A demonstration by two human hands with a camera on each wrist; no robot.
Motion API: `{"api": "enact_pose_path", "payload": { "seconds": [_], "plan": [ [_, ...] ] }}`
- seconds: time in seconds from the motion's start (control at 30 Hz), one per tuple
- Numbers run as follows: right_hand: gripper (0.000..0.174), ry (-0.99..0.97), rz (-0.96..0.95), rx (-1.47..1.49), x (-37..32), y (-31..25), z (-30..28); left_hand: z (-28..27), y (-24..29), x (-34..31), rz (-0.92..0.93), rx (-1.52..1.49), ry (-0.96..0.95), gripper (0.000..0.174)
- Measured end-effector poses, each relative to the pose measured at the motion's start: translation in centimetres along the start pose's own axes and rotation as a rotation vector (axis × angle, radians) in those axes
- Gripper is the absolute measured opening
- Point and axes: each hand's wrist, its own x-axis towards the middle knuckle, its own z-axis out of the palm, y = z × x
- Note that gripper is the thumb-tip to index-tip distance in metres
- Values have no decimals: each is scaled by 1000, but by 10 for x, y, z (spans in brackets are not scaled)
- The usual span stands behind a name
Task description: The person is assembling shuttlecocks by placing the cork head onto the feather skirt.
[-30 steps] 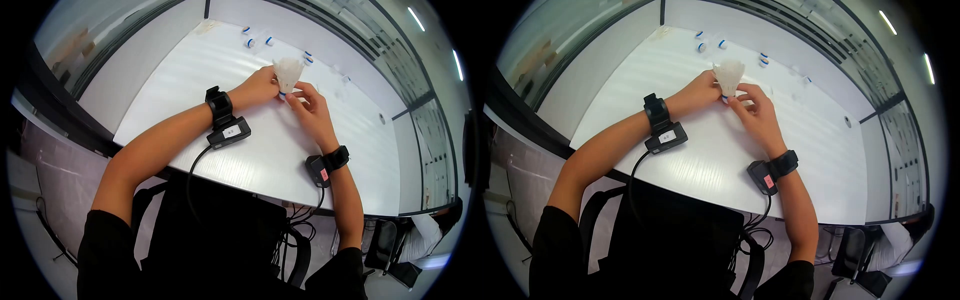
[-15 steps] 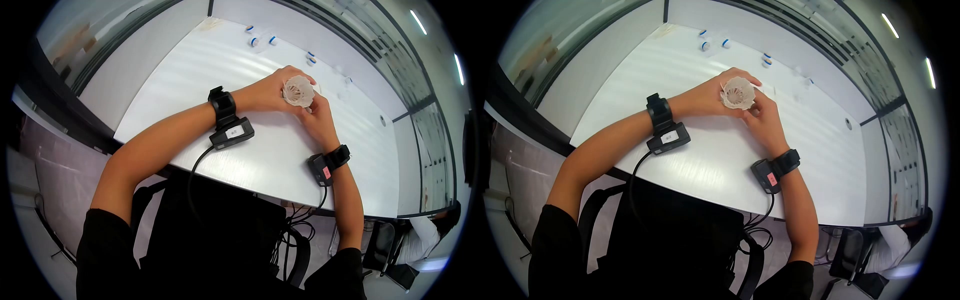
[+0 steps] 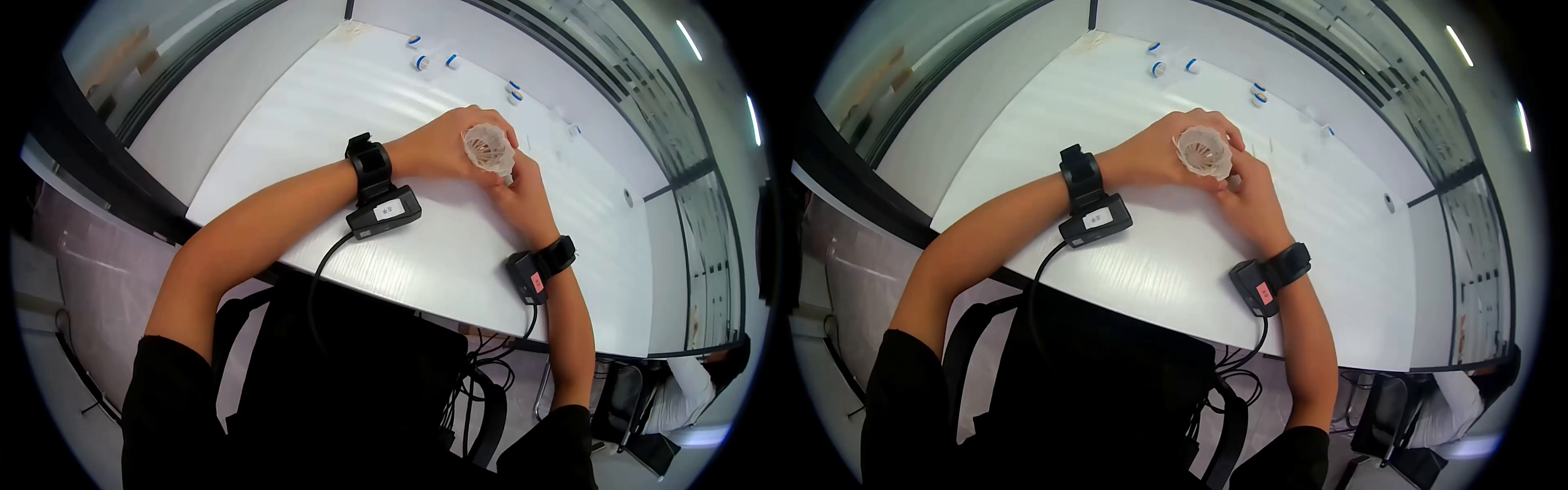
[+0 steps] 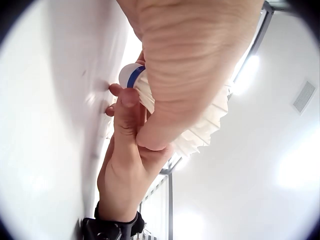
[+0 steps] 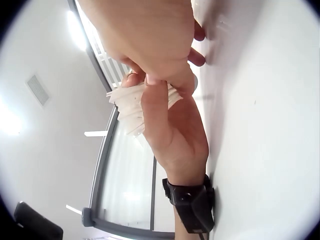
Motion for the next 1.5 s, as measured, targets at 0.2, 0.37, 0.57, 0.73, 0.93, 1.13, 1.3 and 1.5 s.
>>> {"api": "enact_pose_path", "payload": {
  "seconds": [0.2, 0.37, 0.57, 0.73, 0.93, 1.13, 1.3, 1.5],
  "plan": [
    [32, -25, 4, -48, 2, -6, -2, -1, -3, 2, -37, -31, -7, 40],
    [33, 33, 45, 144, 6, -7, 1, -4, 2, 3, -231, -370, 17, 39],
    [34, 330, 85, 233, 14, -1, -17, -8, 0, 3, -192, -206, 255, 47],
    [37, 719, 246, 234, 6, 30, -62, -10, -12, 4, -284, -186, 262, 46],
    [39, 918, 337, 144, 0, 50, -81, -8, -23, -2, -270, 99, 247, 36],
    [36, 1062, 294, 90, -9, 59, -105, -16, -22, -1, -304, 179, 243, 33],
    [36, 1285, 185, -373, -23, 78, -111, -19, -28, -5, -296, 211, 285, 33],
    [40, 1269, 326, -671, -45, 116, -129, -21, -32, -7, -288, 210, 261, 35]
  ]
}}
